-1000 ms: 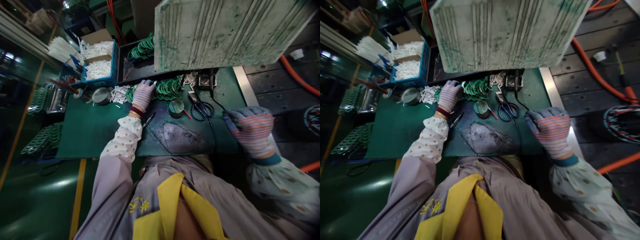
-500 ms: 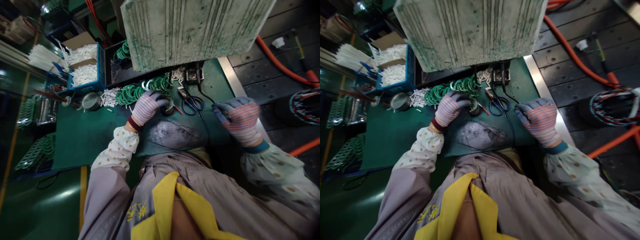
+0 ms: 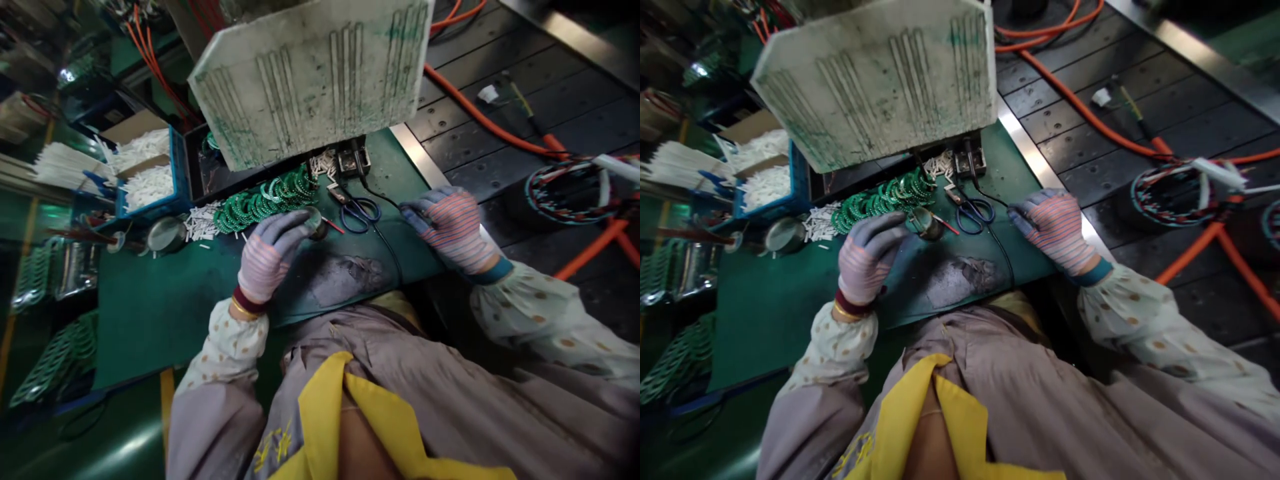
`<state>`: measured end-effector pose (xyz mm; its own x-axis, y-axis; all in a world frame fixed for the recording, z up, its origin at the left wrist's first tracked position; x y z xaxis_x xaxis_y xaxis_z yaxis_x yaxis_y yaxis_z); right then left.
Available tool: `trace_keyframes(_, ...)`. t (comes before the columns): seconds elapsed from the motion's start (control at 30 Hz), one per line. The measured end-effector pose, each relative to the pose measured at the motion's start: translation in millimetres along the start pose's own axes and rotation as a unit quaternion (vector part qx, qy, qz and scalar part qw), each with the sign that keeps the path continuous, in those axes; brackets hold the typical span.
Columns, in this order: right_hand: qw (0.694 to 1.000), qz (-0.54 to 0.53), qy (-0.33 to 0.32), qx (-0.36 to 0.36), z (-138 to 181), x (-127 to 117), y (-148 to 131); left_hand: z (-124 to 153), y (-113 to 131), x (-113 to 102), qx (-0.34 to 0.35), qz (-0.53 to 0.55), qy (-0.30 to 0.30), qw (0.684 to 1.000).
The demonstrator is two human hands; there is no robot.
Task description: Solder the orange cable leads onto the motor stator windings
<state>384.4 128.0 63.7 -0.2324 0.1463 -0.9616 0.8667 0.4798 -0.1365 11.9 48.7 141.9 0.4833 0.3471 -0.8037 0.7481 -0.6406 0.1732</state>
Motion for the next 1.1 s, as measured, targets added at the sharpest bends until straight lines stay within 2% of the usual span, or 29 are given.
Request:
trace_keyframes(0.07,1.000,-0.025,-0.005,-0.018,-6.8,-5.3,-18.0,10.1,16.1,-8.9,-0.051,0.012,0.054,0.997)
trace_keyframes(0.1,0.998,-0.041,-0.029,-0.042,-12.8,-4.8,-34.2,13.0,19.4,-9.2,-0.077,0.008,0.074,0.994)
trace_keyframes(0.2,0.981,-0.066,-0.160,-0.092,-40.4,10.0,-97.0,13.0,7.7,4.1,-0.155,-0.025,0.102,0.982)
trace_keyframes(0.27,0.972,-0.061,-0.221,-0.048,-63.8,24.4,-131.9,9.0,-11.2,20.1,-0.206,-0.046,0.084,0.974)
trace_keyframes(0.37,0.969,-0.056,-0.241,0.020,-89.5,41.8,-156.7,3.4,-32.2,44.4,-0.245,-0.069,0.017,0.967)
trace_keyframes(0.5,0.973,-0.060,-0.218,0.053,-82.5,48.5,-139.8,3.9,-34.9,64.2,-0.244,-0.052,-0.034,0.968)
trace_keyframes(0.6,0.981,-0.126,-0.121,0.083,-61.3,38.5,-121.3,8.4,-33.4,68.5,-0.237,-0.036,-0.027,0.970)
trace_keyframes(0.67,0.974,-0.202,-0.060,0.079,-51.7,31.4,-121.0,11.0,-33.9,68.8,-0.226,-0.035,-0.016,0.973)
trace_keyframes(0.7,0.969,-0.233,-0.050,0.068,-49.6,29.9,-124.6,12.1,-34.4,68.8,-0.220,-0.036,-0.011,0.975)
trace_keyframes(0.87,0.954,-0.288,-0.083,0.031,-43.4,34.3,-140.9,18.0,-36.4,70.2,-0.204,-0.035,0.009,0.978)
trace_keyframes(1.03,0.954,-0.281,-0.105,0.026,-14.2,42.9,-131.2,22.2,-38.8,70.9,-0.184,-0.017,0.051,0.981)
trace_keyframes(1.1,0.954,-0.285,-0.085,0.040,-15.1,48.0,-128.9,22.5,-42.3,71.6,-0.178,-0.021,0.065,0.982)
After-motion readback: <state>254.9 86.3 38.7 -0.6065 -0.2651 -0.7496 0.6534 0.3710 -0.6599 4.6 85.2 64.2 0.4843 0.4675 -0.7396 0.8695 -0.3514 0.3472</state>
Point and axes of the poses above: each hand's wrist, its own z-axis away from the middle knuckle, its own x-axis out of the palm, y = z × x, the point moved 4 cm from there along -z, towards the middle knuckle
